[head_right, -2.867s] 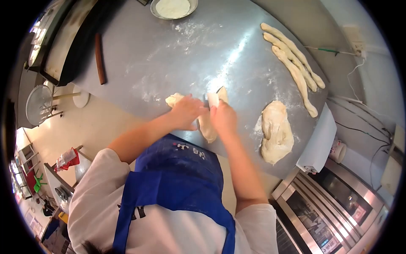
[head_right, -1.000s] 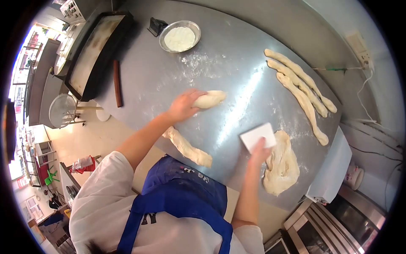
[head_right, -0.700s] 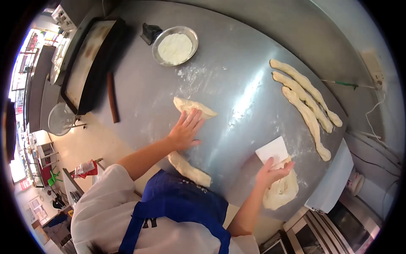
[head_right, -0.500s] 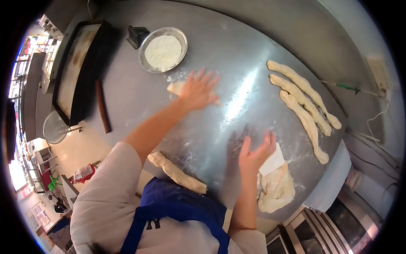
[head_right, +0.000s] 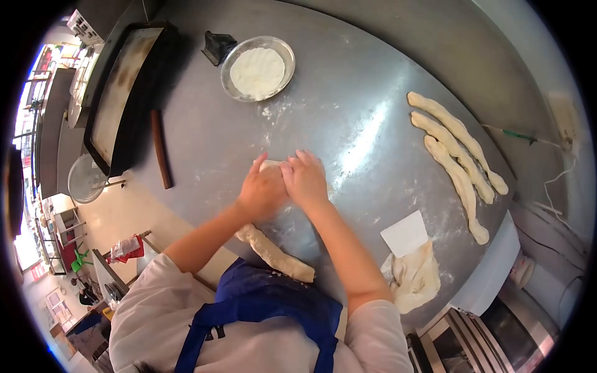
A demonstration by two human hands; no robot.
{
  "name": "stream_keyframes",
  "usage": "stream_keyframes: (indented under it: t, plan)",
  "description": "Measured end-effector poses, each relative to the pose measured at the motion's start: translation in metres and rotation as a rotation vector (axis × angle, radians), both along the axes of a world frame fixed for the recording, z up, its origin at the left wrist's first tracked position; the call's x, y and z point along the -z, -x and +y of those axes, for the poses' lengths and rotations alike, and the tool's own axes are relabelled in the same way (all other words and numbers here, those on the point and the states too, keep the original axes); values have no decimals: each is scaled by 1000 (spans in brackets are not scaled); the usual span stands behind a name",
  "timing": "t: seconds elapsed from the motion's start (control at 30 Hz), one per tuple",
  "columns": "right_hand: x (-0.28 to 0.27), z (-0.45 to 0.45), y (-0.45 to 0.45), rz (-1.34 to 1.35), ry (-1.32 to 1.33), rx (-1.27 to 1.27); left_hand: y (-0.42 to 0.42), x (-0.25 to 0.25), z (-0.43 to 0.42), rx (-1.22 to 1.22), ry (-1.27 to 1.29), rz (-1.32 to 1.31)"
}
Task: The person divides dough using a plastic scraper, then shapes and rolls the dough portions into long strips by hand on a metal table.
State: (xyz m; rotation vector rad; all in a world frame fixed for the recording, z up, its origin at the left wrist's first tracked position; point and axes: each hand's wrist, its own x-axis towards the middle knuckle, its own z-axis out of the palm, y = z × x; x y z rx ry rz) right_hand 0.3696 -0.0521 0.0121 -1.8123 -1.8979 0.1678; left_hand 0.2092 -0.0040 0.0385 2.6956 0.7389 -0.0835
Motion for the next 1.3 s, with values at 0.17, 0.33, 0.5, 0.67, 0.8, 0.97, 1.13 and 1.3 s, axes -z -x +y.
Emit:
stream_keyframes:
  t: [0.17,0.33,0.5,0.67,0.8,0.97,1.13,1.3]
  plan:
    - [-10,-53,23,96,-2,120,10,18,8,-44,-76,-356]
    - [-16,-74,-26,-37,282,17,36,24,24,34,66,65]
    - [5,-129,-28,-217,231,39,72,33,-9,103,-177,-48]
    - [-9,-172,38,-59,321,203,68,3,-94,-96,-224,41]
    - [-6,-123,41,-87,383,419,23,9,-59,-378,-21,109]
    - [0,-10,-49,-210,304,645,-27,22,55,-377,-193,27]
    - [14,12,-41,92,145,256,-62,52,20,-126,-27,-159]
    - [20,-148,20,-233,237,37,36,20,-80,172,-185,63]
